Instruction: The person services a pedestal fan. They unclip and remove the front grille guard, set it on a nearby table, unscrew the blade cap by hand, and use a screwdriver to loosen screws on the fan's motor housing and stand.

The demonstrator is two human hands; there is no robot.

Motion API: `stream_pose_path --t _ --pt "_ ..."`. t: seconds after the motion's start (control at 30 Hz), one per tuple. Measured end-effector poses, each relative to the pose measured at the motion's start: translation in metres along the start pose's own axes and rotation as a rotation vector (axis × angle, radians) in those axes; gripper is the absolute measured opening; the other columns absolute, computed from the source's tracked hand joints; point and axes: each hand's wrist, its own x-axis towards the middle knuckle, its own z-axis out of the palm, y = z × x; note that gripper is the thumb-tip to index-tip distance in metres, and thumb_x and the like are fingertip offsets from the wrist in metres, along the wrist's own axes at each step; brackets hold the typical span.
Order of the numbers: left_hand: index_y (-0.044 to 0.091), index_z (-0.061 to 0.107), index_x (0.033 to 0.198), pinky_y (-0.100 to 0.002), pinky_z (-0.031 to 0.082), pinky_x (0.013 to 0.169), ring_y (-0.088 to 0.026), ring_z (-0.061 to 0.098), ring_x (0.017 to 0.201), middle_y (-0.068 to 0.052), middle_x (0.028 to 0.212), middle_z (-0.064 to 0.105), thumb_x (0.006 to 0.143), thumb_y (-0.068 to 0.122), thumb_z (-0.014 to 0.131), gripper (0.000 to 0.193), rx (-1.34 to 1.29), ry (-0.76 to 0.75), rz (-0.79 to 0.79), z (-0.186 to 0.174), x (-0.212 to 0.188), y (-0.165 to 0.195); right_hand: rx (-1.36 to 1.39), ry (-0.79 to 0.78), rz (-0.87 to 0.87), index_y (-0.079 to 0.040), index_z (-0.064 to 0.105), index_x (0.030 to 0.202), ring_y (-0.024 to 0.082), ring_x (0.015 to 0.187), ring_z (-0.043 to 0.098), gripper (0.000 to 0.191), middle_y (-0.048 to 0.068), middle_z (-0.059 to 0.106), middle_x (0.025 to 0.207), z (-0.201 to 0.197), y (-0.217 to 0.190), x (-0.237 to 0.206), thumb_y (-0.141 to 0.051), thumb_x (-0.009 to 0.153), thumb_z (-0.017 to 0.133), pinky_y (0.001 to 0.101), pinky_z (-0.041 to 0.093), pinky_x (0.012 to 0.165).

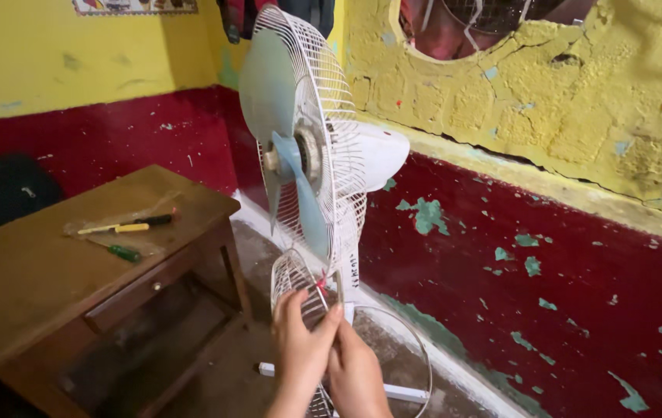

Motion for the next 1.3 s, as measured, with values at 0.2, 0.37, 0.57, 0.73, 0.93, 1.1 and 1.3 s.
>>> stream_pose_path --t 0.2,0.37,0.57,0.73,0.93,1.1,1.3 --pt "0.007 0.067 0.114 -0.046 0.046 0.104 -0.036 0.057 0.122 -0.016 0.126 0.062 0.071 0.037 0.083 0.055 0.287 -0.212 -0.218 0.001 0.032 0.001 0.211 -0.172 -0.153 -0.005 0.056 0.138 0.022 0.116 0.071 0.043 0.015 0.074 0.123 0.01 0.018 0.007 -0.013 0.096 0.06 0.0329 0.051 0.098" --pt "0.012 0.066 0.114 -0.049 0.053 0.09 -0.036 0.064 0.109 -0.013 0.121 0.066 0.076 0.028 0.076 0.043 0.328 -0.242 -0.27 -0.015 0.04 -0.006 0.282 -0.435 -0.202 -0.005 0.047 0.147 0.021 0.114 0.066 0.052 0.016 0.07 0.126 -0.004 0.013 0.008 -0.014 0.098 0.063 0.0329 0.05 0.099" --pt "0.008 0.063 0.109 -0.047 0.054 0.087 -0.04 0.068 0.101 -0.019 0.105 0.071 0.075 0.018 0.074 0.037 0.34 -0.263 -0.092 -0.034 0.063 -0.016 -0.104 -0.331 -0.244 -0.011 0.072 0.123 0.022 0.095 0.073 0.029 0.011 0.077 0.108 -0.026 -0.015 0.023 -0.015 0.096 0.065 0.0332 0.056 0.087" --pt "0.013 0.06 0.124 -0.047 0.054 0.085 -0.04 0.068 0.1 -0.019 0.104 0.072 0.072 0.014 0.075 0.054 0.3 -0.364 -0.14 -0.055 0.088 -0.004 -0.094 -0.285 -0.285 -0.01 0.072 0.115 0.02 0.088 0.074 0.024 0.007 0.075 0.111 -0.03 -0.031 0.047 -0.013 0.092 0.067 0.032 0.058 0.078" --pt "0.017 0.069 0.122 -0.042 0.056 0.088 -0.035 0.07 0.101 -0.016 0.108 0.074 0.072 0.014 0.074 0.051 0.323 -0.521 -0.019 -0.082 0.119 -0.002 -0.094 -0.234 -0.387 -0.01 0.074 0.112 0.018 0.093 0.075 0.023 0.007 0.077 0.11 -0.027 -0.022 0.058 -0.006 0.091 0.067 0.0301 0.061 0.078" --pt "0.015 0.069 0.118 -0.043 0.056 0.083 -0.037 0.071 0.095 -0.019 0.099 0.074 0.071 0.012 0.075 0.047 0.346 -0.621 0.026 -0.094 0.128 -0.004 0.033 -0.25 -0.292 -0.006 0.073 0.116 0.015 0.097 0.075 0.027 0.006 0.075 0.112 -0.005 -0.004 0.074 -0.004 0.091 0.066 0.0293 0.06 0.082" --pt "0.011 0.066 0.112 -0.045 0.057 0.076 -0.039 0.071 0.09 -0.02 0.093 0.073 0.073 0.009 0.074 0.04 0.27 -0.608 0.034 -0.097 0.122 0.007 0.5 -0.29 0.008 -0.004 0.072 0.125 0.007 0.083 0.062 0.029 0.001 0.076 0.105 0.048 0.009 0.094 -0.011 0.098 0.064 0.0238 0.049 0.072"
